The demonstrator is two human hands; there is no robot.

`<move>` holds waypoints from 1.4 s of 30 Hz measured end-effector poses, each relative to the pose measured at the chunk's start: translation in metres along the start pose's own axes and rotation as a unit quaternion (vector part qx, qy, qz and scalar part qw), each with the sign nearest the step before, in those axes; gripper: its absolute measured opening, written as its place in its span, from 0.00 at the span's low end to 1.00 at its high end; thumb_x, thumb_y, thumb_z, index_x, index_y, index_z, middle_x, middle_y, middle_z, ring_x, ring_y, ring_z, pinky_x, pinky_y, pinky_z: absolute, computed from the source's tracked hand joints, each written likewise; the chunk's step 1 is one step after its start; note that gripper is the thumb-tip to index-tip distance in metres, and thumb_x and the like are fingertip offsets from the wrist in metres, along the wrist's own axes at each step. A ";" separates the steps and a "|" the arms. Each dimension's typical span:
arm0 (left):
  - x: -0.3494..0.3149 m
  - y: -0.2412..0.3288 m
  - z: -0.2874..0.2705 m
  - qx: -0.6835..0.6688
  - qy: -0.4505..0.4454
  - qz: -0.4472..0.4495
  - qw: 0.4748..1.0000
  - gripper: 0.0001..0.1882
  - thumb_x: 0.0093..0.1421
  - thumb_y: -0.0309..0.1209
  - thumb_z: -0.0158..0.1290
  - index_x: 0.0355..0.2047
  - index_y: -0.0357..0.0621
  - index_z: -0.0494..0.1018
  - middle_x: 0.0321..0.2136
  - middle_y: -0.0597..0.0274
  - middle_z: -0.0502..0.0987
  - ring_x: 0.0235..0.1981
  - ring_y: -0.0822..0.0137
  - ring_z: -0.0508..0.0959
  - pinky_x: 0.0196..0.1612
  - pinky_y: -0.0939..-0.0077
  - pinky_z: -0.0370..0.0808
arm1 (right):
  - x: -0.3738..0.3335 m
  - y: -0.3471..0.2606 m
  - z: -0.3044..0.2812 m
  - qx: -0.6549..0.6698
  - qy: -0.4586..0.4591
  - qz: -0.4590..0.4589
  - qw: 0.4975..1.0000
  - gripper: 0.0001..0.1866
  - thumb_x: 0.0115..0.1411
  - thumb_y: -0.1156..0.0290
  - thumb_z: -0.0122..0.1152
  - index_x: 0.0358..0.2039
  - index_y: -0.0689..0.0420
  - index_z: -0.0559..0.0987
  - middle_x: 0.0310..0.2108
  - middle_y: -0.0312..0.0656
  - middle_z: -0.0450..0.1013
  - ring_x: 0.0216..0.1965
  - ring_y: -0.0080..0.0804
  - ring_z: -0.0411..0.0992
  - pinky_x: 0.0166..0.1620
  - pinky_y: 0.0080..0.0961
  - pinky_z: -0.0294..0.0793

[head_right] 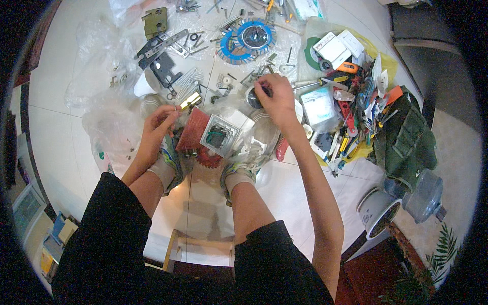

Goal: The person assembles various small metal and plastic mechanical components by hand, including gears, locks, and screws, while sitting on the floor surrounded by parts.

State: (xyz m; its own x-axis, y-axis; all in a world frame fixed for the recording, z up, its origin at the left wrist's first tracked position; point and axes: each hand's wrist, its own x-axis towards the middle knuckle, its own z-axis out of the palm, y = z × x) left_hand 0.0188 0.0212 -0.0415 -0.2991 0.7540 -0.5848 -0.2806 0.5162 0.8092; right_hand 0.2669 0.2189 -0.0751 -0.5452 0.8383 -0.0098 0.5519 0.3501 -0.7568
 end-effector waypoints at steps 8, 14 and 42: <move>0.001 -0.004 -0.001 -0.023 0.009 0.003 1.000 0.09 0.61 0.31 0.53 0.41 0.44 0.73 0.31 0.71 0.74 0.27 0.81 0.68 0.25 0.86 0.68 | -0.016 -0.016 0.022 0.028 -0.007 0.047 0.998 0.07 0.52 0.70 0.64 0.29 0.59 0.77 0.27 0.43 0.71 0.30 0.38 0.71 0.35 0.30 0.70; 0.002 -0.005 -0.001 -0.018 0.009 0.015 1.000 0.09 0.60 0.31 0.54 0.40 0.43 0.73 0.30 0.72 0.73 0.25 0.81 0.68 0.24 0.86 0.67 | -0.021 -0.014 0.023 0.071 0.002 0.096 0.993 0.08 0.52 0.69 0.65 0.29 0.59 0.78 0.27 0.42 0.72 0.29 0.33 0.72 0.36 0.26 0.71; 0.003 -0.004 -0.003 -0.032 0.016 0.017 0.999 0.06 0.60 0.30 0.55 0.37 0.45 0.72 0.29 0.73 0.72 0.22 0.82 0.67 0.22 0.86 0.65 | -0.024 0.011 0.008 0.019 0.021 0.126 0.992 0.14 0.54 0.77 0.57 0.42 0.61 0.69 0.32 0.47 0.68 0.31 0.37 0.69 0.35 0.30 0.70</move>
State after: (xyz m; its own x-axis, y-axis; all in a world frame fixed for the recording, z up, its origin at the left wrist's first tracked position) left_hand 0.0167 0.0199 -0.0465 -0.3391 0.7569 -0.5586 -0.3276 0.4616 0.8244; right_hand 0.2811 0.1989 -0.0883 -0.3659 0.9138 -0.1762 0.6429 0.1112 -0.7579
